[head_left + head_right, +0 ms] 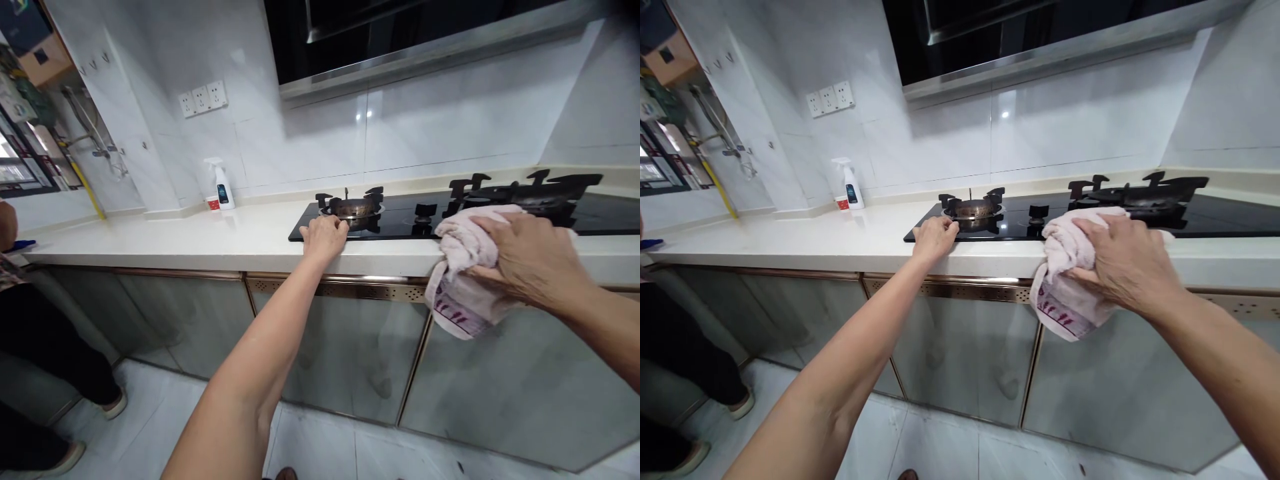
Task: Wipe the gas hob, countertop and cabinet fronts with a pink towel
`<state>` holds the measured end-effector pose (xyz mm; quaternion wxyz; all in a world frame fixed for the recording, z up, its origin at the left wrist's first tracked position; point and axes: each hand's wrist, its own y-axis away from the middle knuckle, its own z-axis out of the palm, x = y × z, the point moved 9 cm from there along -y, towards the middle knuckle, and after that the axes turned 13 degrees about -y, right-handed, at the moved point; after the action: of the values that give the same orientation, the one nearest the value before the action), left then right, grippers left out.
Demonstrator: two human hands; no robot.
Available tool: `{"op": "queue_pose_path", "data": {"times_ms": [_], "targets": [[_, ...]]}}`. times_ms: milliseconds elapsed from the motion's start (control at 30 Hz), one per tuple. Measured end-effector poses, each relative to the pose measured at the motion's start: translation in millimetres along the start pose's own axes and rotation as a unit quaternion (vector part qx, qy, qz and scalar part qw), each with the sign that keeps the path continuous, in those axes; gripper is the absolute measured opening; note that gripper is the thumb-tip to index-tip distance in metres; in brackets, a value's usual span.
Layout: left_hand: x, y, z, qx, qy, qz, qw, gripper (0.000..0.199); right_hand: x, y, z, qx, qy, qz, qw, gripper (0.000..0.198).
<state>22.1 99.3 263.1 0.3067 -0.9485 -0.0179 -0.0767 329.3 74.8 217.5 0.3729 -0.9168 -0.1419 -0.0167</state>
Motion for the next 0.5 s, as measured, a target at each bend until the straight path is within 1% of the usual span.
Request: {"op": "queue_pose_path", "data": {"times_ms": [267,400,500], "targets": [[-1,-1,-1,0.001,-0.012,-0.007,1.000,0.036,-52,-20,-4,-0.024,-0.040,-0.025,0.999,0.077],[-2,-2,0,-0.003,-0.014,-0.009,1.000,0.034,-85,-26,-8,-0.006,-0.071,-0.056,0.996,0.078],[-3,-2,1,-0.005,-0.018,-0.013,1.000,0.034,-98,-28,-9,0.008,-0.093,-0.074,0.993,0.078]]}}
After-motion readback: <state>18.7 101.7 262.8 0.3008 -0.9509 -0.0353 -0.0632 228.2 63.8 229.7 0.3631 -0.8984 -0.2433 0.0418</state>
